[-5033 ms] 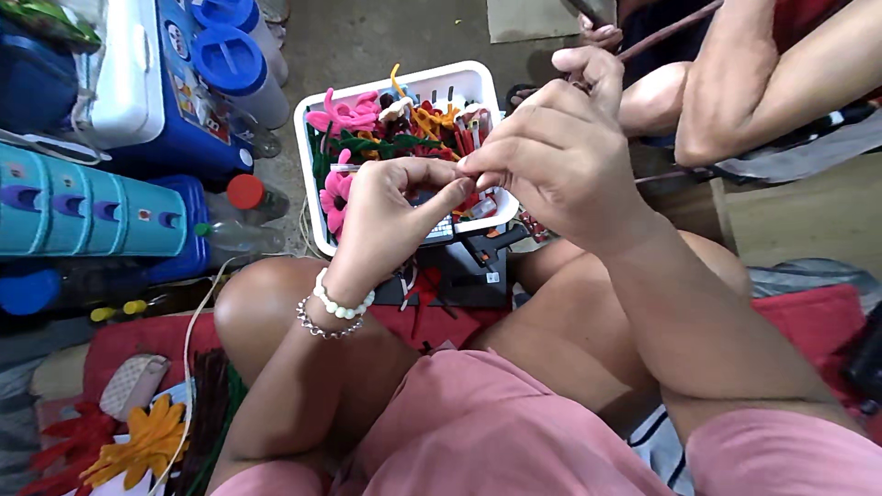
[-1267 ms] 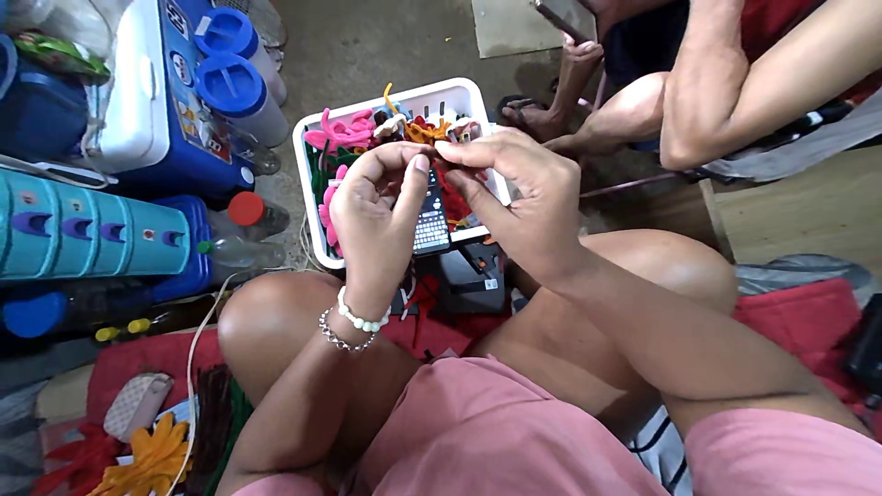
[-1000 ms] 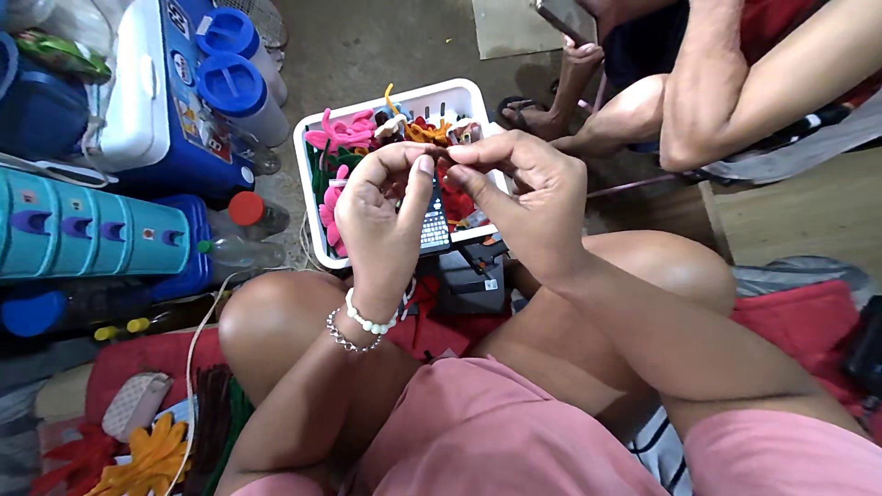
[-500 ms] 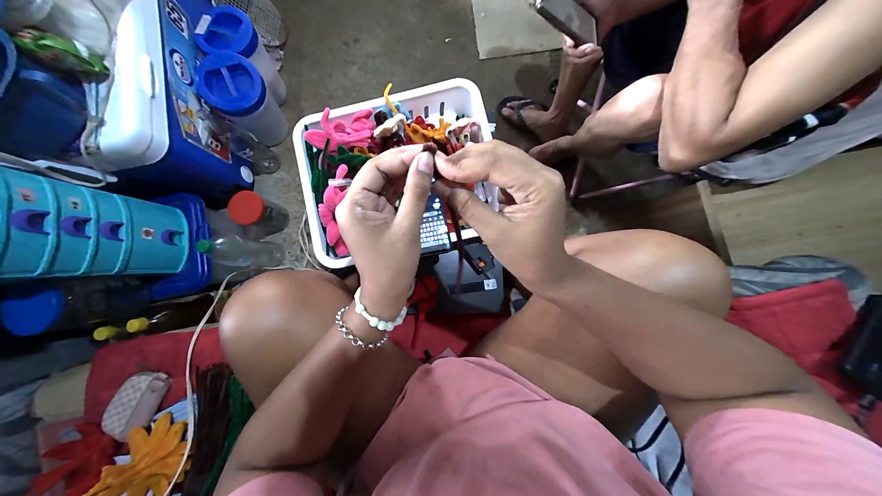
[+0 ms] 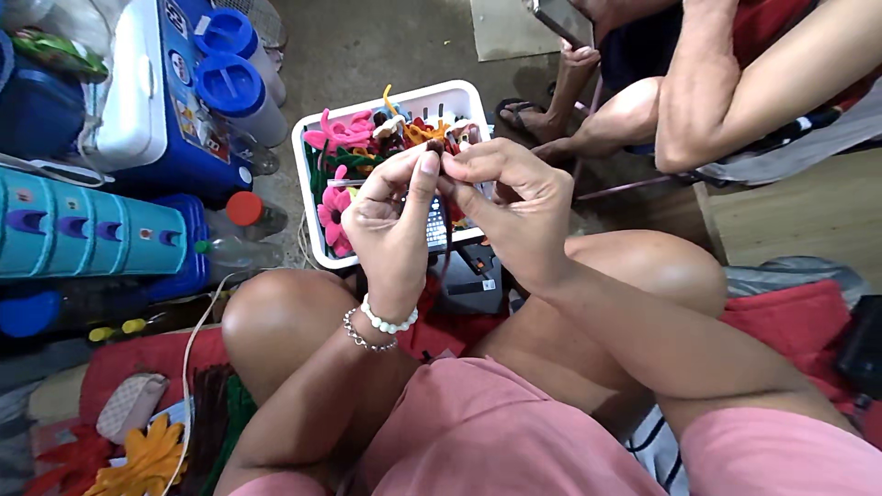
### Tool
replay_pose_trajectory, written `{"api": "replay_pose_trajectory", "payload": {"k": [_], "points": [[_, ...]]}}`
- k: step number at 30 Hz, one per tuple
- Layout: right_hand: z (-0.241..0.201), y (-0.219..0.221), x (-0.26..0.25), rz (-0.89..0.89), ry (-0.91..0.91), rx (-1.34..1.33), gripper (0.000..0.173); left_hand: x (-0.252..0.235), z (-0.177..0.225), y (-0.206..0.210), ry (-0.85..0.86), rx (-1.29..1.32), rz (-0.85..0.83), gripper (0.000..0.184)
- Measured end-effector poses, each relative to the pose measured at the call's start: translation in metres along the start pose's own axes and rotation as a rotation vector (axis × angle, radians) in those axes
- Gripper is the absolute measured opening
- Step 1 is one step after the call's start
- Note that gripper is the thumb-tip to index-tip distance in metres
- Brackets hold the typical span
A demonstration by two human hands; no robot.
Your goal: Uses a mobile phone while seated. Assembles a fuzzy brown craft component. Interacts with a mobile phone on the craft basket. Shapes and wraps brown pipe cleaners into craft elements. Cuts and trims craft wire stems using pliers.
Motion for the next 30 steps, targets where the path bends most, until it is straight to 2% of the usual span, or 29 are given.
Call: {"api": "replay_pose_trajectory", "payload": {"k": [5,10,12,16,22,25,30], "points": [[0.009,-0.004,-0.005,-0.038,0.029,0.060,0.012,-0.003,-0.008,-0.002,-0.132,-0.012,-0.034,0.015],[0.019,-0.013,-0.017,-0.055,0.256,0.009,0.015,-0.015,-0.005,-0.008,-0.364,-0.064,-0.223,0.016],[0.021,-0.016,-0.020,-0.067,0.318,-0.009,0.015,-0.020,0.001,-0.011,-0.332,-0.126,-0.277,0.022],[0.022,-0.018,-0.021,-0.087,0.359,-0.018,0.013,-0.026,0.008,-0.014,-0.143,-0.247,-0.333,0.030],[0.018,-0.015,-0.019,-0.130,0.386,-0.063,0.014,-0.025,0.007,-0.012,-0.129,-0.237,-0.350,0.027],[0.015,-0.016,-0.019,-0.155,0.341,-0.044,0.014,-0.022,0.004,-0.011,-0.163,-0.195,-0.355,0.022],[0.011,-0.015,-0.016,-0.147,0.229,0.001,0.012,-0.016,-0.003,-0.008,-0.360,0.022,-0.315,0.017]]}}
Point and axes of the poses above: each hand's wrist, its own x-axis away from the middle knuckle, its own y-axis out of the palm, z = x × y, the point moved 5 cm from there along -x, towards the middle knuckle, and after that the axes turned 10 degrees about z, right-handed, at the moved point
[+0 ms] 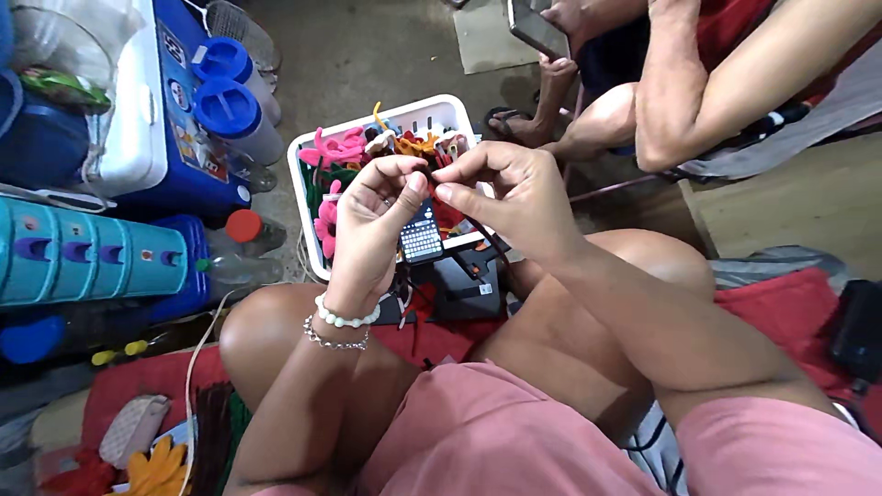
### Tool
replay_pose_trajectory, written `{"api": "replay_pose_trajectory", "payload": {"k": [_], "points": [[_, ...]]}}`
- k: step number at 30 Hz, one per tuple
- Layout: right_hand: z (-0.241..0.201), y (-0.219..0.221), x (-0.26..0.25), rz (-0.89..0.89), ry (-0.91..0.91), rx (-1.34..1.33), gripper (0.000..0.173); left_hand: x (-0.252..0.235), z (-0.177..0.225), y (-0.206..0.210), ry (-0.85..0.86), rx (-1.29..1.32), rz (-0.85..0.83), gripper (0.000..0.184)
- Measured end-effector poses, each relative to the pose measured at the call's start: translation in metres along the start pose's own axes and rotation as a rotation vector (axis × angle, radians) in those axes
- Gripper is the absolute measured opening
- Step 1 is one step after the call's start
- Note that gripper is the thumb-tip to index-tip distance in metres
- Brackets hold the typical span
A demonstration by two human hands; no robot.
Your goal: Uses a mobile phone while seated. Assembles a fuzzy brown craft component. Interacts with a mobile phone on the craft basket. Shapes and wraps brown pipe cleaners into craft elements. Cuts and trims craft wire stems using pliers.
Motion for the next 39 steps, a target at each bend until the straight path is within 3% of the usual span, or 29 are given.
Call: {"api": "replay_pose_trajectory", "payload": {"k": [6,12,31,39], "points": [[-0.006,0.001,0.000,0.010,-0.144,0.088,0.022,0.001,-0.003,0.001,-0.124,0.119,0.062,0.012],[-0.013,0.000,-0.001,0.059,-0.299,0.292,0.011,0.002,-0.004,0.001,-0.160,0.147,0.092,0.012],[-0.016,-0.001,-0.003,-0.011,-0.304,0.392,0.008,0.000,-0.003,0.002,-0.106,0.079,0.075,0.012],[-0.021,-0.003,-0.005,-0.155,-0.463,0.515,0.012,0.001,0.002,-0.001,-0.032,-0.037,0.044,0.014]]}}
Point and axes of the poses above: each hand's wrist, its own x-axis away from the middle knuckle, its own y-axis out of the palm, z = x × y, the point moved 5 cm from there along -x, towards the middle knuckle, and after that the axes turned 10 degrees about z, right-handed, at the moved point
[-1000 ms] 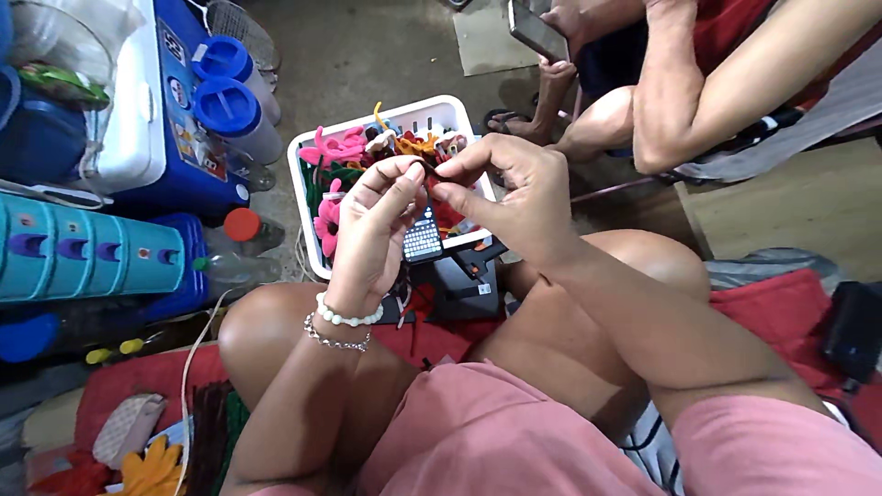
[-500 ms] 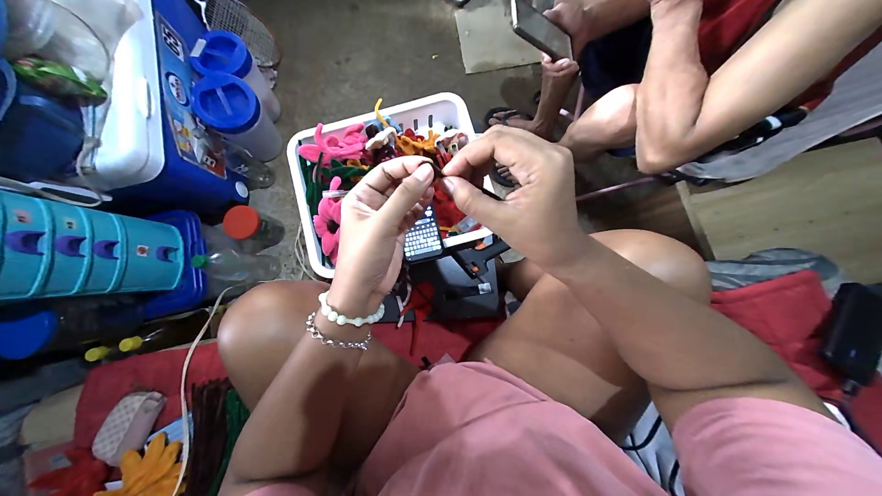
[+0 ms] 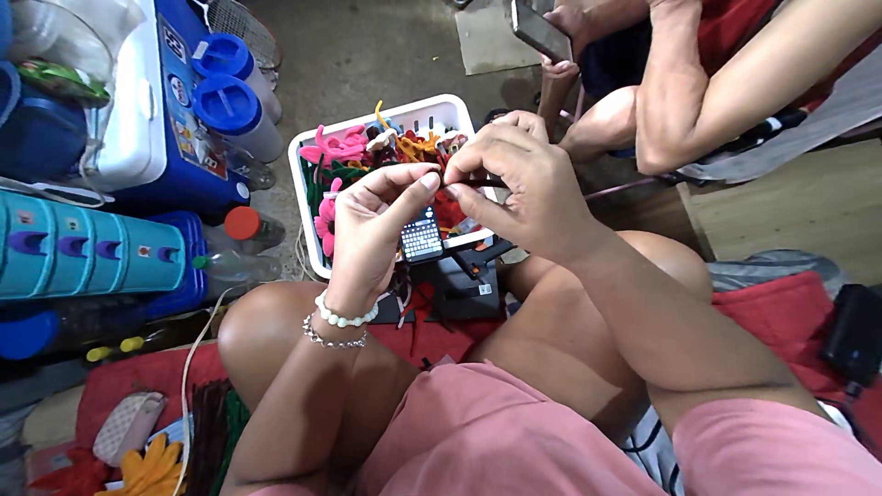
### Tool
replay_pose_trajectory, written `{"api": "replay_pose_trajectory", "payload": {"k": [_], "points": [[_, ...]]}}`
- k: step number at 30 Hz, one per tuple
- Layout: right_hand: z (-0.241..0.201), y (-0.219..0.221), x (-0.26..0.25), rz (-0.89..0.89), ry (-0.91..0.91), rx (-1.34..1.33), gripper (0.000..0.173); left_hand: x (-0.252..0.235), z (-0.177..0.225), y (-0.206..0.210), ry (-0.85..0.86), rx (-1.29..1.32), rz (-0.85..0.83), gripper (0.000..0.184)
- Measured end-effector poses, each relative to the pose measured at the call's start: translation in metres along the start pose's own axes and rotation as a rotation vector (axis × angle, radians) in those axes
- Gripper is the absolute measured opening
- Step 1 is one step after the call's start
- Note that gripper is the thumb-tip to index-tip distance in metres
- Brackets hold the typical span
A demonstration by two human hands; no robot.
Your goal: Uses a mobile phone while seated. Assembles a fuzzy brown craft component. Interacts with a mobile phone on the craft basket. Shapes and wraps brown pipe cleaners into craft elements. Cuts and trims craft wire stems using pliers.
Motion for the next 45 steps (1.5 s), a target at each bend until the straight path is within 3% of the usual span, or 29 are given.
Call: {"api": "replay_pose_trajectory", "payload": {"k": [10,17,22,24,35,38,42,45], "points": [[0.006,-0.006,-0.004,0.005,-0.136,0.152,0.009,0.000,0.009,0.000,0.202,-0.284,-0.095,0.016],[0.001,-0.009,-0.004,0.034,-0.236,0.190,0.009,-0.002,0.009,0.000,0.239,-0.390,-0.145,0.017],[-0.003,-0.007,-0.003,-0.022,-0.264,0.167,0.011,-0.002,0.011,-0.001,0.106,-0.408,-0.196,0.053],[-0.003,-0.005,-0.002,-0.054,-0.253,0.154,0.015,-0.002,0.011,-0.002,0.136,-0.433,-0.208,0.058],[-0.001,-0.005,-0.002,-0.048,-0.244,0.189,0.018,-0.003,0.017,0.003,0.378,-0.572,-0.138,0.036],[0.000,-0.004,-0.002,-0.062,-0.241,0.201,0.023,-0.003,0.017,0.003,0.364,-0.568,-0.155,0.032],[0.001,-0.006,-0.002,-0.056,-0.239,0.170,0.010,-0.004,0.014,0.001,0.287,-0.531,-0.204,0.035],[0.003,-0.012,-0.003,-0.008,-0.229,0.169,0.013,-0.005,0.015,0.000,0.280,-0.488,-0.207,0.030]]}}
Point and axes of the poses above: each hand's wrist, its own x-axis away from the middle knuckle, its own y-axis out of the palm, z = x × y, the point moved 5 cm from there along -x, towards the middle knuckle, and after that the axes turned 10 degrees about z, right-handed, at the moved point
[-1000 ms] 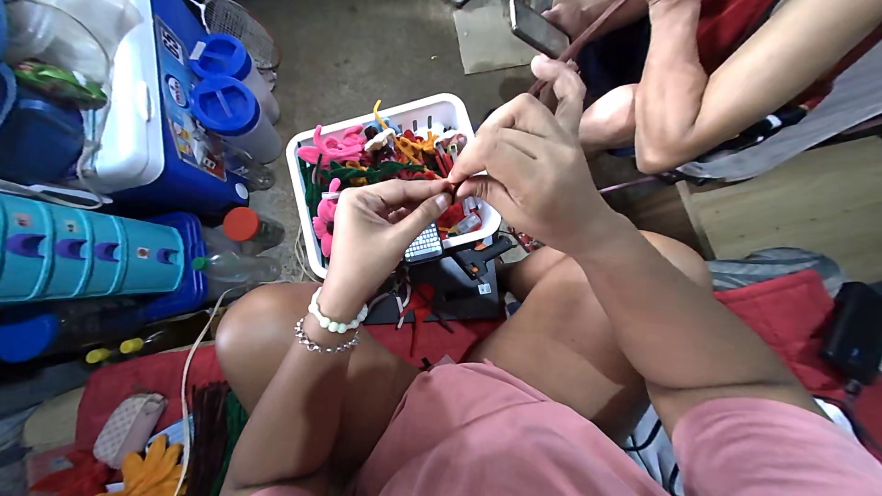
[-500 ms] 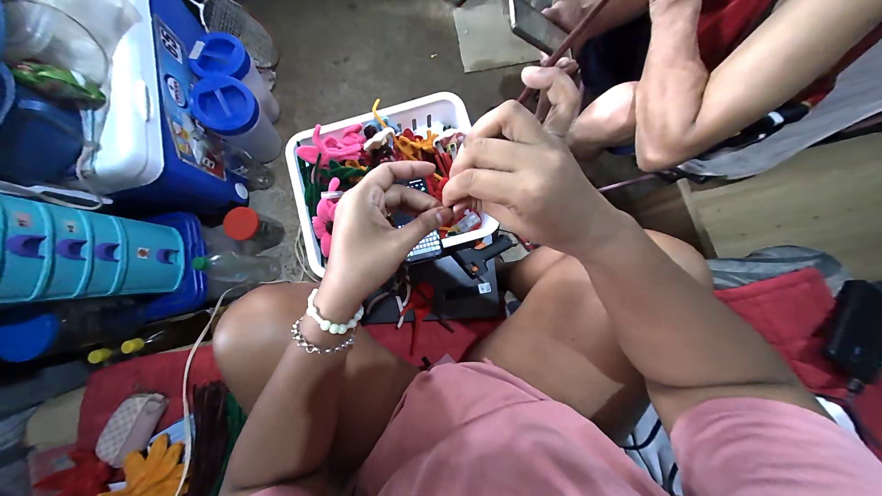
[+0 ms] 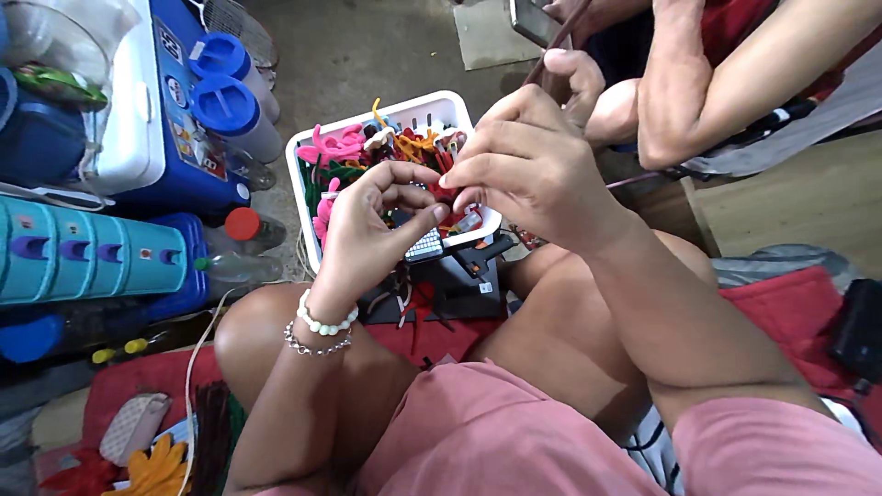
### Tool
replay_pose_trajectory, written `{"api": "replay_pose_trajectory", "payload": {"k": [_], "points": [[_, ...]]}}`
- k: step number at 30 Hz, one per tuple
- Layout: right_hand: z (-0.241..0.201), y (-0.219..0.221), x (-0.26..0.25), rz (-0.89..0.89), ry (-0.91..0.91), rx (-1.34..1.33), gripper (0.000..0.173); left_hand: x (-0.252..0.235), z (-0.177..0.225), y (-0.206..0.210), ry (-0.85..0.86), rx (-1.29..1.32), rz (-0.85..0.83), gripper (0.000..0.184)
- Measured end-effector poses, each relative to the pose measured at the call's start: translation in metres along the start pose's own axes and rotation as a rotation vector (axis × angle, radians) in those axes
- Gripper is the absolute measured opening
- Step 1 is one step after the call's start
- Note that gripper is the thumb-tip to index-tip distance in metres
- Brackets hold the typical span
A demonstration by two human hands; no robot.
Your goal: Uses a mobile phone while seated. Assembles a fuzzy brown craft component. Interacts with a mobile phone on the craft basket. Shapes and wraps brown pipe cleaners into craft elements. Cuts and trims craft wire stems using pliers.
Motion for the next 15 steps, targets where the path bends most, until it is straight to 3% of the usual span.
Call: {"api": "replay_pose_trajectory", "payload": {"k": [15], "points": [[-0.0002,-0.0041,-0.0017,0.038,0.000,0.006,0.012,-0.0011,0.0043,-0.0037,0.064,0.029,0.070,0.026]]}}
Point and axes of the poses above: each hand's wrist, its own x-axis away from the middle knuckle, its own y-axis out of the palm, z = x × y, the point moved 5 cm from there along -x, towards the middle knuckle, and after that the axes turned 10 degrees about z, right-handed, at the moved point
